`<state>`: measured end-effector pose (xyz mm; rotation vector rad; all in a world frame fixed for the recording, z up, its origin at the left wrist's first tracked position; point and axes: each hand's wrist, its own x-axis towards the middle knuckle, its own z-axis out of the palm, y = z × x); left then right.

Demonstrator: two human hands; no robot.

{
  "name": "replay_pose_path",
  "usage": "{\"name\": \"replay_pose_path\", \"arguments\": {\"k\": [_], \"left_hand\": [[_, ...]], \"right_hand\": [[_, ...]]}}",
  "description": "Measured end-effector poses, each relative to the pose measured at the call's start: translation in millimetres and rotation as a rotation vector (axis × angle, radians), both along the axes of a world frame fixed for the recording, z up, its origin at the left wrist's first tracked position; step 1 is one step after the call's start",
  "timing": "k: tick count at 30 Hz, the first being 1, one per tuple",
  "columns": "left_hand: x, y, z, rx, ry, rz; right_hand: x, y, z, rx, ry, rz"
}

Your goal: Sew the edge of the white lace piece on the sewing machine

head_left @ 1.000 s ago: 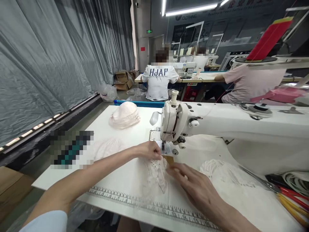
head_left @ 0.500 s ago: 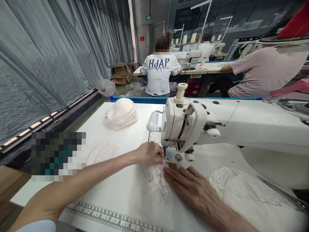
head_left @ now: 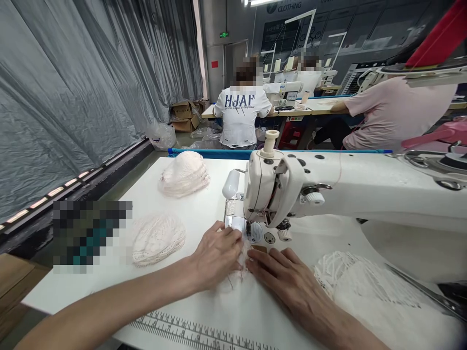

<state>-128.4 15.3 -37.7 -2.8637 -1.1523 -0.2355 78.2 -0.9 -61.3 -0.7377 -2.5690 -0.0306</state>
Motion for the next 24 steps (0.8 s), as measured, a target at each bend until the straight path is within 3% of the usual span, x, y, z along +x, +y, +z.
{"name": "replay_pose_path", "arguments": {"k": [6,17,21,24], "left_hand": [[-8.7,19.5,-4.2,-0.004,0.07,-0.071],[-12.0,66.7,1.1,-0.22,0.112,-0.227],[-13.8,67.7,-0.1,-0.253,0.102,-0.217],[-16.2,53.8,0.2,-0.148,-0.002,-0.187]], "right_hand": [[-0.3,3.1,-1.7,0.037,0.009,-0.002],[-0.1,8.7,-3.7,0.052,-0.066,-0.041],[0.1,8.5,-4.3,0.032,-0.045,-0.04],[0.2,8.3,-4.2,0.039,-0.022,-0.028]]}}
